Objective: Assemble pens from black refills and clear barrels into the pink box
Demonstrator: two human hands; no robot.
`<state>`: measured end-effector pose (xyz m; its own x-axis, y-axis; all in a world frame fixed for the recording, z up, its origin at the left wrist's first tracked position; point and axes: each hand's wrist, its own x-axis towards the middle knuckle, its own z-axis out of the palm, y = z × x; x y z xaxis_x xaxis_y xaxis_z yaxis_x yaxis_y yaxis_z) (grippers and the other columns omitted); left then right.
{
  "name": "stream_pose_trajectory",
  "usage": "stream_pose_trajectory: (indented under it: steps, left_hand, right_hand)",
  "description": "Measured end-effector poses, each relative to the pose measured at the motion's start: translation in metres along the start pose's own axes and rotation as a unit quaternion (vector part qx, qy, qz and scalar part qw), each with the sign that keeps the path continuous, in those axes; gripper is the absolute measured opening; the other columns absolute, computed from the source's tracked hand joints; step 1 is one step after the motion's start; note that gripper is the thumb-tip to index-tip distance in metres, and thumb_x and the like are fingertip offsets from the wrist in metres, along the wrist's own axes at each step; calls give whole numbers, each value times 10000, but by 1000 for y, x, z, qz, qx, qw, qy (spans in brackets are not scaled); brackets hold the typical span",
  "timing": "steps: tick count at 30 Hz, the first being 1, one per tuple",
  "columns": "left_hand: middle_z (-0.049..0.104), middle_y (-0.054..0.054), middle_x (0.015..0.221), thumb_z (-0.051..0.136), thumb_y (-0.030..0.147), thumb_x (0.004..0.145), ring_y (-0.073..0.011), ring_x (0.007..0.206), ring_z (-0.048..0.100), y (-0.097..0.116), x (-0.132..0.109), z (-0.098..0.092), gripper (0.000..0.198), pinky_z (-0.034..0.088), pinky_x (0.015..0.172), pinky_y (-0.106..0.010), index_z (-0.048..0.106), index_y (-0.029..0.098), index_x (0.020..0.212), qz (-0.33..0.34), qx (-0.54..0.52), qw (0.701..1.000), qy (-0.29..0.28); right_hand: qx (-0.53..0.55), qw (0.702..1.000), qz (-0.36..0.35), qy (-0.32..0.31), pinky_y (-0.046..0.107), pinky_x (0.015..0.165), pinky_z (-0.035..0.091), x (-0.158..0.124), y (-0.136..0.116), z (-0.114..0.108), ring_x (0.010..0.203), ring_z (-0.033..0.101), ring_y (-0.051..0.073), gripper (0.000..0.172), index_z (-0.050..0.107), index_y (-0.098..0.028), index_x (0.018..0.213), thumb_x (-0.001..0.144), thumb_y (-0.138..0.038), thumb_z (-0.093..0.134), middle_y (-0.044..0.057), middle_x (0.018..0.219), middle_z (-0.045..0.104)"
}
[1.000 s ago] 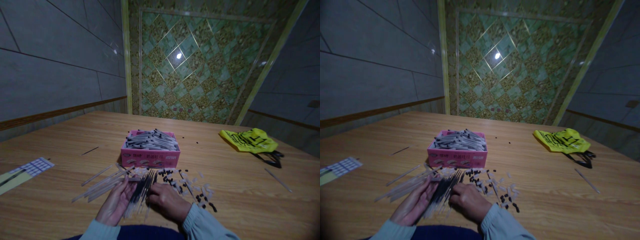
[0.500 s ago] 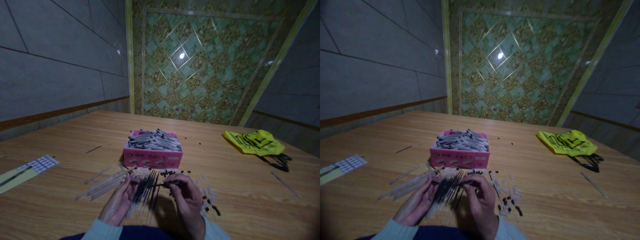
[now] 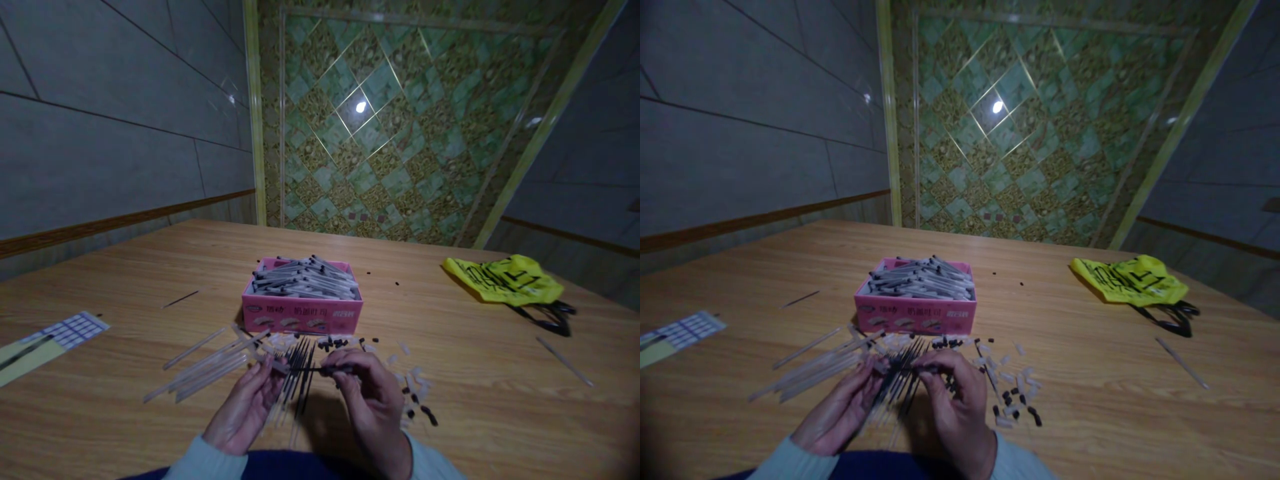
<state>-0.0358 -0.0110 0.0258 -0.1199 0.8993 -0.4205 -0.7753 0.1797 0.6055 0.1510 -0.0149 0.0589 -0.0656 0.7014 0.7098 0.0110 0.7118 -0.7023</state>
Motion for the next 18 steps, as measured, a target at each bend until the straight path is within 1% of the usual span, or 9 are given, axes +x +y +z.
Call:
stream_pose_trajectory:
  steps: [4, 7, 9, 11, 13, 15, 18]
  left_hand:
    - [731, -77, 757, 496, -56, 806, -128, 612, 698, -4, -4, 3, 187, 580, 565, -179, 597, 98, 839, -7, 27, 1000, -5]
    - [727, -72, 738, 501, -51, 803, -124, 573, 689, -6, -6, 7, 179, 574, 531, -176, 585, 108, 805, -20, 32, 999, -2]
    - [723, -65, 718, 491, -53, 807, -123, 558, 685, -6, -6, 10, 187, 571, 515, -175, 583, 109, 791, -28, 22, 999, 1]
    - [722, -61, 709, 470, -56, 818, -124, 565, 689, -6, -6, 11, 203, 573, 517, -174, 590, 105, 795, -34, 3, 999, 9]
    - [721, -61, 696, 444, -52, 835, -124, 564, 691, -4, -6, 11, 218, 571, 508, -167, 597, 100, 798, -37, -28, 999, 24]
    - [722, -63, 689, 419, -36, 856, -128, 577, 697, -1, -6, 10, 234, 568, 496, -158, 599, 99, 796, -40, -66, 996, 41]
    - [724, -64, 684, 393, -13, 878, -145, 611, 708, 4, -5, 9, 252, 567, 484, -155, 598, 108, 794, -42, -108, 992, 54]
  right_hand:
    - [3, 1000, -28, -11, 330, 703, 537, 4, -4, 0, 803, 648, 190, 184, 650, -234, 910, 828, -85, 581, 44, 830, 685]
    - [-10, 999, -41, -33, 330, 696, 533, 9, -8, 1, 786, 652, 193, 178, 673, -243, 879, 812, -94, 602, 36, 805, 692]
    - [-28, 997, -36, -66, 314, 691, 527, 13, -8, 2, 786, 652, 188, 149, 687, -243, 854, 813, -120, 613, 35, 803, 696]
    - [-59, 991, -12, -120, 291, 678, 519, 18, -5, 1, 794, 646, 183, 99, 698, -236, 853, 807, -172, 638, 39, 830, 693]
    - [-109, 980, 29, -164, 273, 655, 504, 22, 2, -3, 781, 635, 180, 107, 699, -225, 890, 788, -221, 667, 41, 842, 684]
    - [-184, 963, 63, -186, 265, 642, 481, 26, 12, -12, 756, 621, 179, 141, 695, -214, 917, 780, -218, 665, 40, 829, 676]
    - [-311, 919, 91, -224, 255, 634, 439, 30, 29, -27, 753, 615, 185, 149, 710, -213, 852, 772, -133, 612, 47, 827, 677]
